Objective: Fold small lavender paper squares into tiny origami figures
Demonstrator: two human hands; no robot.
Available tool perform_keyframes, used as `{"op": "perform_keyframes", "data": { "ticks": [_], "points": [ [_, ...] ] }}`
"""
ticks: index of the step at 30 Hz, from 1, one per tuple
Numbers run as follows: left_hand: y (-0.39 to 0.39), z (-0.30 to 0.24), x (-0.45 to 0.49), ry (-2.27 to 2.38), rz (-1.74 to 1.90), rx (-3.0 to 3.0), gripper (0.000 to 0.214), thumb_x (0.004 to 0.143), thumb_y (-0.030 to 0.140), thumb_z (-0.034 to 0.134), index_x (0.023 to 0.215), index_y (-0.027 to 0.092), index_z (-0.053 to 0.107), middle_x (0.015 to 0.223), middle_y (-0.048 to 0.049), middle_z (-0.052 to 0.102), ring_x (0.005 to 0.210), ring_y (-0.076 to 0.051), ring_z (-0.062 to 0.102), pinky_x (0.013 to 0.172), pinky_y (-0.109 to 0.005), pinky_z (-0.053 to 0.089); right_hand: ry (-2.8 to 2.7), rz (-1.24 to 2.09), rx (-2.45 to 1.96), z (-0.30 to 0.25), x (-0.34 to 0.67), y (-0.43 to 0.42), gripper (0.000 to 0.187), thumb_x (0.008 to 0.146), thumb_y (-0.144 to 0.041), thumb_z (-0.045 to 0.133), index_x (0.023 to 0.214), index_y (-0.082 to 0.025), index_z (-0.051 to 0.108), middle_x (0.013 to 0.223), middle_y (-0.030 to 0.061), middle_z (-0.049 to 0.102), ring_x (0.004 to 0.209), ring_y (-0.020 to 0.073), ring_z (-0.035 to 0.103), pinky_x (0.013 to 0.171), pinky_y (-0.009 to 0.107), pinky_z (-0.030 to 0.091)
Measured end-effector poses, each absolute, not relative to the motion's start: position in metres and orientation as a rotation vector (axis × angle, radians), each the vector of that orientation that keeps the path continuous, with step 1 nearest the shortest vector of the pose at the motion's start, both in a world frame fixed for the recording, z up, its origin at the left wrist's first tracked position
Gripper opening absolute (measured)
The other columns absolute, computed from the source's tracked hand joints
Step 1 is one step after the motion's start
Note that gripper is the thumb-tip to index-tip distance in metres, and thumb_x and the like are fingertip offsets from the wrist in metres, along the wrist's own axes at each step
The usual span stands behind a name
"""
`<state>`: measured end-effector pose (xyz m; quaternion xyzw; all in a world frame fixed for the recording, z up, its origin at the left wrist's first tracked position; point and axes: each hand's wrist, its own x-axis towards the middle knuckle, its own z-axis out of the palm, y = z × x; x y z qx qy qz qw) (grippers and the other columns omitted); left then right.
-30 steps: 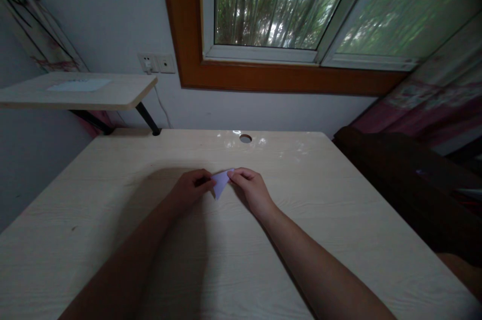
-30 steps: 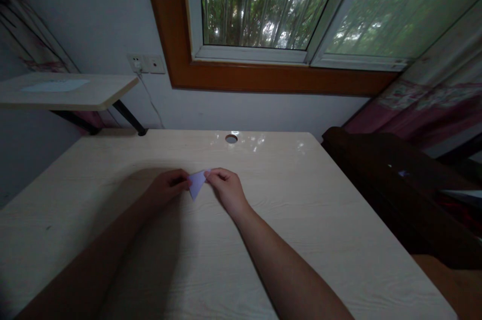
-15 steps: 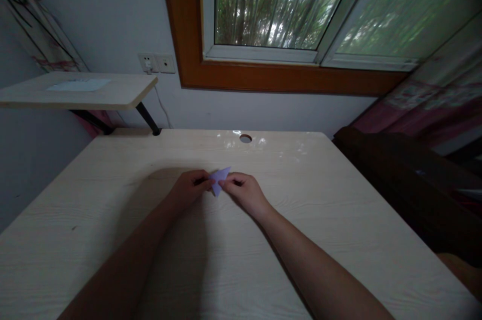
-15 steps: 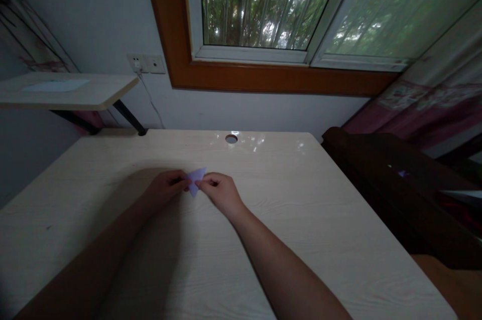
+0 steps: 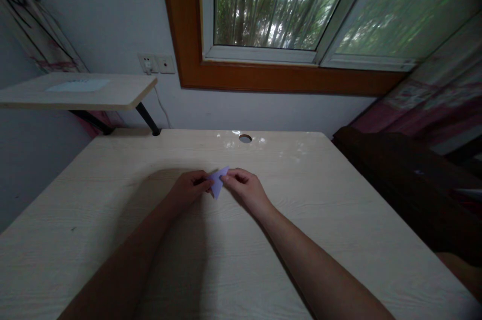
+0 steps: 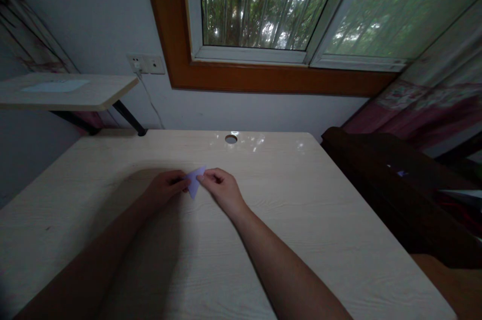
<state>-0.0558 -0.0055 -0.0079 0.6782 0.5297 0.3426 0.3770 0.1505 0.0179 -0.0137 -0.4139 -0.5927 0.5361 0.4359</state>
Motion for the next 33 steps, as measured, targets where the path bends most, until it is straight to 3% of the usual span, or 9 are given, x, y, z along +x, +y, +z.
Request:
{"op": "perform_keyframes", "data": {
  "ticks": [4, 13, 19, 24, 28, 33],
  "points": [
    [-0.0062, -0.0064, -0.0547, 1.308, 0.848, 1.767, 0.028, 0.085, 0.038, 0.060, 0.070, 0.016, 0.068, 0.065, -0.0001, 0.064, 0.062, -0.014, 0.055, 0.061, -0.023, 0.039, -1.600, 1.324, -0.989, -0.0149, 0.1494, 0.0153, 0.018, 0.076, -0.039, 0.074, 0.077, -0.021, 0.077, 0.081, 0.0034, 0.073, 0.079, 0.0194, 0.065, 0.078, 0.031, 0.049],
    [-0.0068, -0.0063, -0.0556, 1.290, 0.812, 1.775, 0.028, 0.086, 0.038, 0.060, 0.070, 0.016, 0.068, 0.067, -0.0006, 0.065, 0.065, -0.015, 0.057, 0.064, -0.025, 0.041, -1.206, 1.362, -1.010, -0.0154, 0.1537, 0.0187, 0.016, 0.070, -0.034, 0.079, 0.078, -0.020, 0.079, 0.082, 0.0059, 0.075, 0.080, 0.0203, 0.065, 0.081, 0.033, 0.049],
    [-0.0068, -0.0101, -0.0570, 1.308, 0.801, 1.757, 0.028, 0.085, 0.037, 0.060, 0.069, 0.016, 0.067, 0.067, -0.0006, 0.064, 0.066, -0.015, 0.057, 0.064, -0.024, 0.040, -1.065, 1.362, -0.930, -0.0154, 0.1548, 0.0223, 0.015, 0.077, -0.034, 0.074, 0.078, -0.020, 0.077, 0.078, 0.0041, 0.072, 0.078, 0.0179, 0.063, 0.083, 0.033, 0.048],
    [-0.0062, -0.0091, -0.0565, 1.316, 0.818, 1.721, 0.029, 0.085, 0.039, 0.060, 0.071, 0.015, 0.066, 0.066, -0.0004, 0.064, 0.064, -0.014, 0.055, 0.062, -0.024, 0.039, -1.180, 1.390, -0.955, -0.0145, 0.1531, 0.0209, 0.022, 0.075, -0.039, 0.076, 0.086, -0.019, 0.076, 0.083, 0.0033, 0.071, 0.078, 0.0166, 0.061, 0.078, 0.030, 0.047],
    [-0.0052, -0.0106, -0.0561, 1.304, 0.820, 1.725, 0.031, 0.085, 0.042, 0.060, 0.071, 0.015, 0.066, 0.066, -0.0001, 0.064, 0.064, -0.014, 0.055, 0.062, -0.024, 0.038, -1.406, 1.410, -1.018, -0.0131, 0.1514, 0.0170, 0.021, 0.072, -0.038, 0.077, 0.076, -0.018, 0.073, 0.070, 0.0000, 0.066, 0.065, 0.0142, 0.056, 0.066, 0.028, 0.042],
    [-0.0057, -0.0085, -0.0547, 1.303, 0.790, 1.748, 0.028, 0.085, 0.038, 0.059, 0.072, 0.015, 0.067, 0.067, -0.0004, 0.064, 0.065, -0.014, 0.056, 0.063, -0.024, 0.039, -1.385, 1.386, -1.014, -0.0145, 0.1524, 0.0181, 0.022, 0.076, -0.040, 0.073, 0.076, -0.018, 0.074, 0.072, 0.0015, 0.067, 0.067, 0.0148, 0.056, 0.068, 0.028, 0.043]
  ]
}}
